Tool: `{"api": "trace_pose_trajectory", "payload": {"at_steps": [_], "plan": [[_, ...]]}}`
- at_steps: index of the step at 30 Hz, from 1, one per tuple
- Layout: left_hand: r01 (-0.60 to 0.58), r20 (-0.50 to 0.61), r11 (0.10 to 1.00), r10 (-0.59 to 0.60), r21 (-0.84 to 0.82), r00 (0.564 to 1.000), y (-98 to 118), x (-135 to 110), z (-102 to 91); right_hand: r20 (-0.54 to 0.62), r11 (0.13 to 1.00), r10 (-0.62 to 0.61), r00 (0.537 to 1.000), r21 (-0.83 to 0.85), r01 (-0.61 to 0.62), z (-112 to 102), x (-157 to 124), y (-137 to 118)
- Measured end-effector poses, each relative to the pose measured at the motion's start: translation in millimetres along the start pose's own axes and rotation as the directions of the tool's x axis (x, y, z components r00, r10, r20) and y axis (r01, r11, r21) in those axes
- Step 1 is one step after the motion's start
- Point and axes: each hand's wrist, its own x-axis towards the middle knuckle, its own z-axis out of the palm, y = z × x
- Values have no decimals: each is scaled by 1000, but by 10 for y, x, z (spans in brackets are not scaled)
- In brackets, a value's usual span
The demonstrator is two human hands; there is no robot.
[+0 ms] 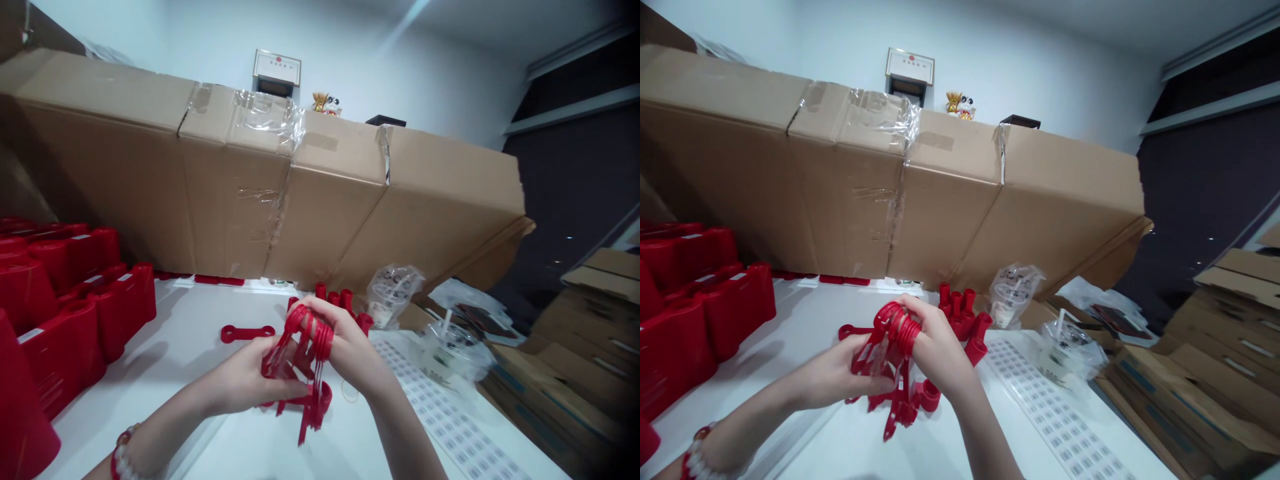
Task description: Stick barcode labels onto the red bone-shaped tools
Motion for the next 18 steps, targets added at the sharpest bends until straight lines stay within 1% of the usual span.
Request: {"api": "trace_pose_trajectory", "payload": {"at_steps": [4,8,11,14,18], "plan": [[-22,12,999,22,-42,1000,-7,-9,1,-70,999,-21,997,-34,18,-32,20,22],[-6,47,995,11,-98,999,-29,-24,47,-105,1000,-25,994,-1,25,-29,26,20],[-26,57,989,35,-146,998,-53,-10,94,-130,1000,-8,991,18,10,-2,38,26],[-56,62,986,66,-158,996,-55,14,106,-130,998,24,991,65,-16,0,52,52],[-82,74,981,96,-174,993,-34,25,77,-102,982,57,993,186,-37,-11,63,93]]}}
